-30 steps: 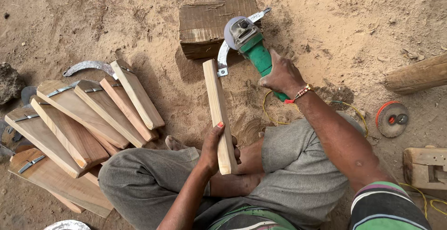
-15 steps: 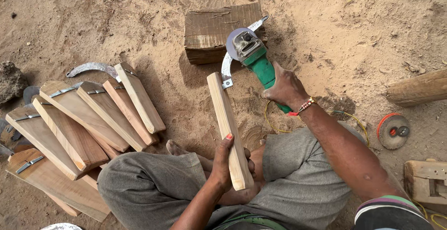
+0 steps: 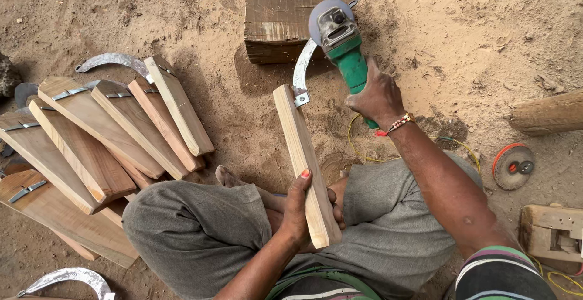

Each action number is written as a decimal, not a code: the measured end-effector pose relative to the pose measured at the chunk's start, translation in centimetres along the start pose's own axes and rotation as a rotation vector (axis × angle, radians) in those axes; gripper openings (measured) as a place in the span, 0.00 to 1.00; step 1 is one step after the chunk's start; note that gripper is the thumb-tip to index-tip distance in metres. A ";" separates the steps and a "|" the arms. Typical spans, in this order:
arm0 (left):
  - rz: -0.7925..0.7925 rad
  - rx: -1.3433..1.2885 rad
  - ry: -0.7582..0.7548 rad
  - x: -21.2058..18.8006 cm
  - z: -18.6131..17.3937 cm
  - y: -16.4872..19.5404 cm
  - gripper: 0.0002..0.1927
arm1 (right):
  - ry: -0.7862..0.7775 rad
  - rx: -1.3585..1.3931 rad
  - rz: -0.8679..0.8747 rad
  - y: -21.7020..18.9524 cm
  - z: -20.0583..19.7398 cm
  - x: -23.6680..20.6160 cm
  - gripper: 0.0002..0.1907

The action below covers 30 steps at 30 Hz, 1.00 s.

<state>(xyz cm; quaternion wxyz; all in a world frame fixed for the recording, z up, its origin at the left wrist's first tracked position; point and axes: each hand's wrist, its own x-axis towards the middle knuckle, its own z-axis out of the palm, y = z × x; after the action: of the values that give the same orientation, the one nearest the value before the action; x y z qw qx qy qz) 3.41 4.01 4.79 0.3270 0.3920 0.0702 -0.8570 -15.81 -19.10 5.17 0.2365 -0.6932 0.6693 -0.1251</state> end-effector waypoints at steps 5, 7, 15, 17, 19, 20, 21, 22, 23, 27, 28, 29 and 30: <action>0.119 0.114 -0.041 0.5 0.6 -0.6 0.44 | -0.018 -0.046 0.013 -0.3 0.1 -0.1 0.43; 0.130 0.095 -0.026 0.3 0.7 -0.9 0.43 | -0.020 -0.047 -0.072 -0.3 0.2 -0.2 0.42; 0.212 0.106 -0.059 0.5 0.8 -1.3 0.42 | 0.128 0.000 0.048 0.7 -1.7 1.4 0.38; 0.208 0.122 -0.032 0.6 0.9 -1.4 0.42 | 0.056 0.005 0.016 0.6 -1.4 0.5 0.37; 0.194 0.109 -0.022 0.4 0.4 -1.2 0.41 | -0.064 0.080 -0.065 0.1 -0.5 -1.1 0.34; 0.186 0.089 -0.036 0.1 -0.2 -0.7 0.41 | -0.112 0.052 -0.077 -0.1 -0.4 -1.5 0.37; 0.184 0.072 -0.055 -0.1 -0.8 -0.2 0.40 | -0.153 0.023 -0.094 -0.3 -0.4 -1.8 0.39; 0.186 0.092 -0.021 -0.4 -1.6 0.6 0.39 | -0.192 -0.008 -0.114 -0.6 -0.4 -1.8 0.41; 0.187 0.108 0.016 -0.7 -2.4 1.5 0.38 | -0.218 0.021 -0.110 -0.8 -0.6 -1.7 0.41; 0.231 0.242 0.140 -1.1 -4.0 2.5 0.37 | -0.207 0.018 -0.077 -1.4 -1.1 -0.8 0.38; 0.193 0.213 0.087 -0.9 -4.0 2.5 0.39 | -0.164 -0.013 -0.064 -1.4 -1.2 -0.8 0.37; 0.151 0.184 0.035 -0.8 -3.9 2.3 0.40 | -0.162 -0.005 -0.082 -1.3 -1.1 -0.8 0.40; 0.109 0.156 -0.017 -0.6 -3.8 2.1 0.42 | -0.159 0.004 -0.100 -1.2 -1.0 -0.9 0.42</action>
<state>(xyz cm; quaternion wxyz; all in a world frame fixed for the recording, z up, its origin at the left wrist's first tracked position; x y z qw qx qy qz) 7.39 4.09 2.92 0.3424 0.4125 -0.0211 -0.8439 -15.35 -18.38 6.75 0.2838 -0.7330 0.6127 -0.0824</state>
